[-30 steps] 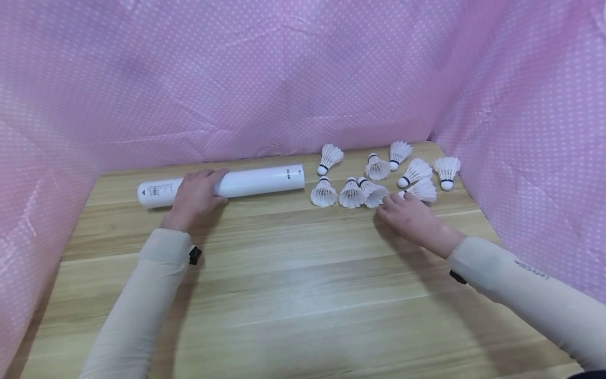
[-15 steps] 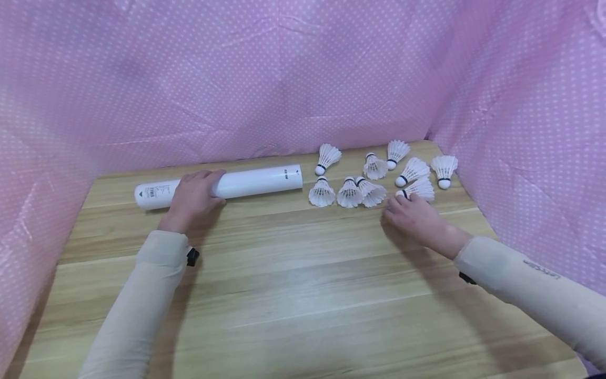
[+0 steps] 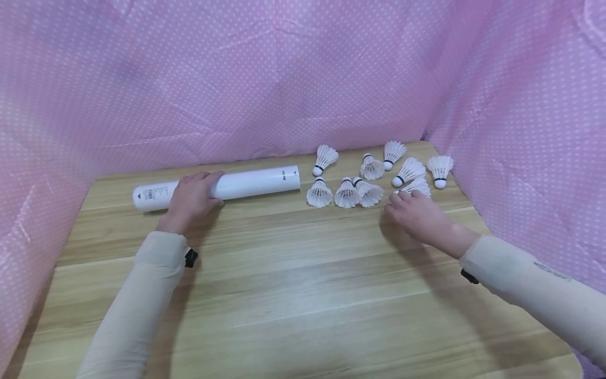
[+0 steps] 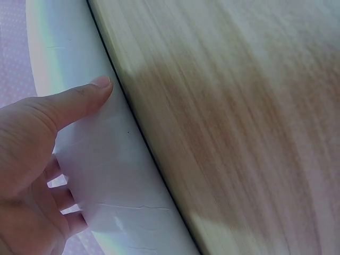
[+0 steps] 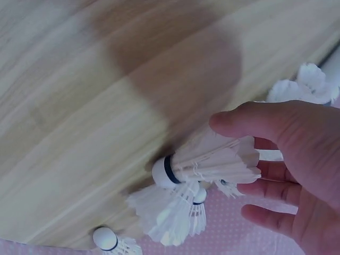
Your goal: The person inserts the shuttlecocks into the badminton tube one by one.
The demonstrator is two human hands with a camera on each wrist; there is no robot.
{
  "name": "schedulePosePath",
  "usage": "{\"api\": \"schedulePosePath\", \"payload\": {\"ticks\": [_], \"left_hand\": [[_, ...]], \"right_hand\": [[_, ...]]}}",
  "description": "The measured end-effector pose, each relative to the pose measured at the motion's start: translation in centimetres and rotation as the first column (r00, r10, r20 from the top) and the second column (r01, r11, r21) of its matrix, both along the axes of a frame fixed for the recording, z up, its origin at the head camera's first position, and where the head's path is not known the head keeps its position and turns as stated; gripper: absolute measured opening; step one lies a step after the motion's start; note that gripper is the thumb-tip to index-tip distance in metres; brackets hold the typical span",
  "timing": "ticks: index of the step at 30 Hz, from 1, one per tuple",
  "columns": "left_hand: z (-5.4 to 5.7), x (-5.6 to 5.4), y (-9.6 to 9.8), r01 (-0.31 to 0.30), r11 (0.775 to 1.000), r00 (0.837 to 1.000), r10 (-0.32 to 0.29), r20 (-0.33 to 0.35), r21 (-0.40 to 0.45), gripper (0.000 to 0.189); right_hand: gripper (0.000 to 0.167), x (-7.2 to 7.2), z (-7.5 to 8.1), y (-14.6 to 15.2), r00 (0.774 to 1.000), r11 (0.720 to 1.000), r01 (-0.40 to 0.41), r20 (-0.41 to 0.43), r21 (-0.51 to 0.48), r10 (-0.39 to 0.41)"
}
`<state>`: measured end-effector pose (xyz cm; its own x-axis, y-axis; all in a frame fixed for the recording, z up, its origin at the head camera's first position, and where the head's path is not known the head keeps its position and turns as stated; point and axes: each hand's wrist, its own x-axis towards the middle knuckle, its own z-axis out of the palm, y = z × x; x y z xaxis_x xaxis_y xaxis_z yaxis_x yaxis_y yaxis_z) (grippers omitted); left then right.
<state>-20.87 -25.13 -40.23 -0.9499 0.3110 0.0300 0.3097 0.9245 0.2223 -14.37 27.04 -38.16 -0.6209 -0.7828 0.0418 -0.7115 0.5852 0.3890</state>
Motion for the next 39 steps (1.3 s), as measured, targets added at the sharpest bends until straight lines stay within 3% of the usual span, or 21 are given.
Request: {"api": "schedulePosePath", "payload": {"ticks": [8, 14, 20, 24, 28, 32, 35, 39], "left_hand": [[0.3, 0.5, -0.5, -0.013, 1.000, 1.000, 0.013, 0.014, -0.001, 0.079], [0.6, 1.4, -1.3, -0.031, 1.000, 0.999, 0.031, 0.019, 0.001, 0.081], [1.7, 2.8, -1.8, -0.027, 1.000, 0.997, 0.028, -0.068, 0.014, 0.078], [2.7, 4.1, -1.6, -0.010, 0.999, 0.989, 0.016, -0.148, 0.043, 0.076], [3.5, 5.6, -1.2, 0.034, 0.995, 0.966, -0.009, -0.260, 0.090, 0.074], [4.2, 7.1, -0.7, 0.084, 0.988, 0.935, -0.034, -0.354, 0.127, 0.076], [4.6, 8.2, -0.5, 0.095, 0.983, 0.917, -0.026, -0.398, 0.155, 0.079], [4.9, 9.5, -0.2, 0.114, 0.977, 0.893, -0.021, -0.449, 0.182, 0.082]], "right_hand": [[0.028, -0.1, 0.9, 0.2, 1.000, 0.988, -0.012, -0.020, -0.151, 0.010], [0.038, 0.2, 1.8, 0.2, 0.999, 0.960, 0.022, 0.044, -0.280, -0.011], [0.059, 0.6, 2.6, 0.0, 0.984, 0.918, 0.131, 0.158, -0.373, -0.076], [0.062, 0.8, 2.9, -0.3, 0.972, 0.877, 0.194, 0.207, -0.439, -0.111], [0.062, 0.9, 3.0, -0.8, 0.972, 0.810, 0.204, 0.213, -0.550, -0.100], [0.062, 1.1, 3.1, -1.5, 0.975, 0.711, 0.190, 0.215, -0.677, -0.055], [0.063, 1.3, 3.4, -2.3, 0.970, 0.613, 0.201, 0.241, -0.764, -0.018], [0.066, 2.1, 3.9, -3.5, 0.945, 0.455, 0.261, 0.321, -0.851, 0.058]]}}
